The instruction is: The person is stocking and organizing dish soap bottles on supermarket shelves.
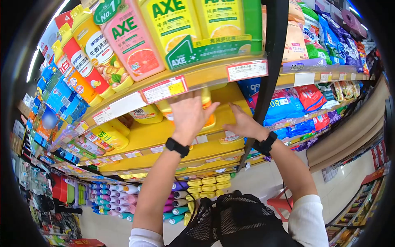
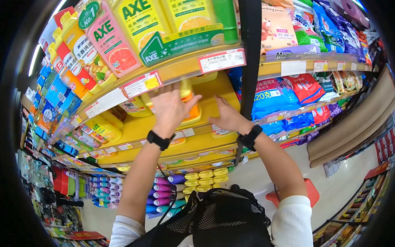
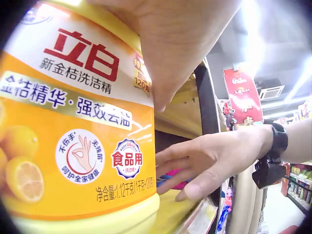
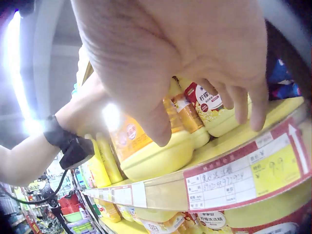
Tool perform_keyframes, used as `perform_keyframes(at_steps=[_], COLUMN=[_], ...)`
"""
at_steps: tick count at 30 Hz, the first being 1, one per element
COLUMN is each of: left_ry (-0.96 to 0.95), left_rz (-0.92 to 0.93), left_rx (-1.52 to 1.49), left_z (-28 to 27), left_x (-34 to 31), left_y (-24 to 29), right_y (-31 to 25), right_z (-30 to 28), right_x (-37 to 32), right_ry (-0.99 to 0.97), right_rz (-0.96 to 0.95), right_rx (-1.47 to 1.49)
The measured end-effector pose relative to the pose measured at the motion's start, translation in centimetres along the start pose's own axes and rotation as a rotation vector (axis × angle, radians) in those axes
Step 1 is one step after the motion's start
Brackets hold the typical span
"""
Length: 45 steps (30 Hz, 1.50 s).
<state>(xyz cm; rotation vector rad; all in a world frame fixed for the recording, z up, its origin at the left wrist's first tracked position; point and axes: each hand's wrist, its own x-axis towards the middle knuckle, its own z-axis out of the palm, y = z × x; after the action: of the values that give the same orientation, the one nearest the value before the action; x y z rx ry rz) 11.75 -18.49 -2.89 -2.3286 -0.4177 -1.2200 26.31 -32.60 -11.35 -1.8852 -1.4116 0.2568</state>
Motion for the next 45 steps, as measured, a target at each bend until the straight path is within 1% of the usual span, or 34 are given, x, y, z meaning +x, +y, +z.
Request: perform_keyframes(at_steps=[3,6,7,8,10,11,13,14,15,16,17,18,19,22,23,25,27,28,30,31,33,34,36,37,39,42,44,45], left_ry=[-0.037,-0.039,-0.008,-0.018,-0.04,-0.104,-0.16,-0.185,-0.137,-0.169,-0.199,-0.227,-0.162,-0.104,-0.114,-0.074,-0.02,-0.049,-0.123,-0.217,-0.193,-0.187,-0.153,-0.134,-0.274,-0.295,-0.322,-0.34], left_rz=[0.02,-0.01,-0.008,-0.013,-0.024,-0.039,-0.104,-0.134,-0.168,-0.196,-0.222,-0.247,-0.223,-0.176,-0.187,-0.225,-0.247,-0.246,-0.251,-0.215,-0.11,-0.054,-0.04,-0.031,-0.16,-0.356,-0.511,-0.544], left_rx=[-0.108,-0.211,-0.205,-0.227,-0.268,-0.36,-0.475,-0.533,-0.547,-0.545,-0.546,-0.549,-0.575,-0.647,-0.677,-0.751,-0.762,-0.724,-0.65,-0.621,-0.453,-0.367,-0.312,-0.284,-0.25,-0.166,-0.146,-0.138], left_z=[1.4,2.7,3.3,3.7,4.6,5.4,6.9,7.7,8.1,8.5,8.7,8.9,9.0,12.6,13.7,14.1,13.0,12.0,10.1,9.1,7.3,6.3,4.2,3.4,3.1,3.6,3.2,3.0], left_x=[1.8,3.3,3.5,3.8,4.5,4.7,5.1,5.1,5.2,5.3,5.6,5.9,6.0,4.9,4.4,4.2,4.4,4.8,5.1,4.6,2.4,0.9,-2.1,-3.8,-8.0,-13.3,-15.2,-15.8], left_y=[3.9,7.0,7.4,7.6,7.5,7.3,7.0,6.8,6.7,6.6,6.6,6.5,6.3,5.5,5.3,5.4,5.4,5.4,5.6,5.4,5.0,4.8,3.9,3.3,1.3,-2.8,-4.8,-5.3], right_y=[0.1,1.4,1.9,2.2,2.4,2.4,2.3,2.9,3.7,4.6,4.3,4.4,4.7,5.6,5.7,6.8,7.1,7.1,8.0,8.6,7.9,7.9,8.6,7.6,7.0,6.9,6.5,7.0], right_z=[-0.3,1.1,1.3,1.4,1.6,1.6,1.4,2.1,3.1,3.9,3.7,3.9,4.3,4.9,5.2,6.1,6.0,6.0,6.4,6.6,5.9,6.0,6.3,5.7,5.5,5.6,5.4,5.6], right_x=[-0.3,0.3,0.7,1.0,1.9,2.3,3.4,3.9,4.5,5.1,5.3,5.6,6.0,6.6,6.7,7.0,6.9,7.0,7.1,7.1,6.8,6.7,6.5,6.0,5.8,5.9,5.7,5.9], right_ry=[0.019,0.185,0.206,0.241,0.31,0.283,0.231,0.302,0.374,0.45,0.421,0.449,0.479,0.514,0.529,0.56,0.489,0.452,0.441,0.433,0.412,0.377,0.314,0.279,0.285,0.312,0.3,0.309], right_rz=[0.026,0.083,0.14,0.133,0.119,0.163,0.25,0.205,0.161,0.117,0.169,0.151,0.131,0.097,0.098,0.061,0.13,0.165,0.163,0.163,0.15,0.148,0.142,0.165,0.182,0.171,0.187,0.179], right_rx=[0.085,0.269,0.243,0.252,0.272,0.293,0.333,0.265,0.198,0.129,0.162,0.153,0.142,0.138,0.123,0.06,0.022,0.004,0.001,-0.002,0.045,0.004,-0.074,-0.062,-0.062,-0.07,-0.063,-0.052])
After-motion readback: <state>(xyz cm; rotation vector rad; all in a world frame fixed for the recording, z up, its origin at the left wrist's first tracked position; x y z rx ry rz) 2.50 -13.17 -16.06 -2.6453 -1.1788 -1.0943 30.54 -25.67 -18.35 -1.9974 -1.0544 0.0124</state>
